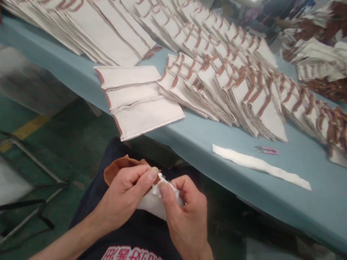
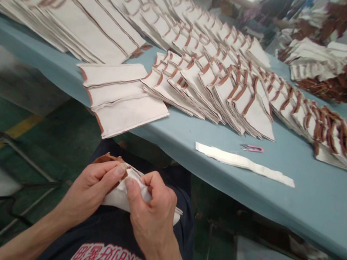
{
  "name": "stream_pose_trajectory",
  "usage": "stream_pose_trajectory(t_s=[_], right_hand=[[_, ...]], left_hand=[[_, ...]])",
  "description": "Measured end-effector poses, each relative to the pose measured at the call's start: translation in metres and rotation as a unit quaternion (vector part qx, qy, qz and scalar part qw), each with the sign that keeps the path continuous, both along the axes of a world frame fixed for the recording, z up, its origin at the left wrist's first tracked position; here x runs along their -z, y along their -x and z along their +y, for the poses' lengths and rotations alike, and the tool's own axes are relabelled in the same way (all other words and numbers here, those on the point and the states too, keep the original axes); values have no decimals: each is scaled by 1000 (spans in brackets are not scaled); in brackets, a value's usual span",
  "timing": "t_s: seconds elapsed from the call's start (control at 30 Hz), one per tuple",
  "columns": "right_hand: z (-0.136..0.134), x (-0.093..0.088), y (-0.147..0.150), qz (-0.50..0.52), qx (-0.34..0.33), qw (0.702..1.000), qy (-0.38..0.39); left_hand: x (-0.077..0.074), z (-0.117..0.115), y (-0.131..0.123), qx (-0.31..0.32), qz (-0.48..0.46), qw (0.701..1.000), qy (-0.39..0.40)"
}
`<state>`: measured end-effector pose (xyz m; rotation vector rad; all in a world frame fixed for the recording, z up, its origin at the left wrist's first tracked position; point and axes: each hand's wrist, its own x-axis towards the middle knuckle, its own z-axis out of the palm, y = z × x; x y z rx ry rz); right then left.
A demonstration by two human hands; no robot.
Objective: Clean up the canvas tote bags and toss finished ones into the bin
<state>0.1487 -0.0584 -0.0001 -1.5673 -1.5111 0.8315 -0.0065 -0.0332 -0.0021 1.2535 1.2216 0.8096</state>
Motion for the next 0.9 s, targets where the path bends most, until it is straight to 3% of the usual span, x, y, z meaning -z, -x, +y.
stream_pose_trajectory(t_s=[0.2, 0.5, 0.73, 0.9], right_hand=[[-3, 1, -2, 13, 4, 998, -54], [-3, 2, -2, -25, 0, 1000, 1], [-6, -2, -2, -98, -26, 987, -121], [-4, -7, -1, -67, -37, 990, -119]], left_hand=[[-3, -1, 1, -6, 16, 1000, -11], [-1, -6, -1, 7, 9, 1000, -15], [-6, -6, 5, -14, 59, 994, -92], [-8, -7, 3, -4, 59, 993, -106]])
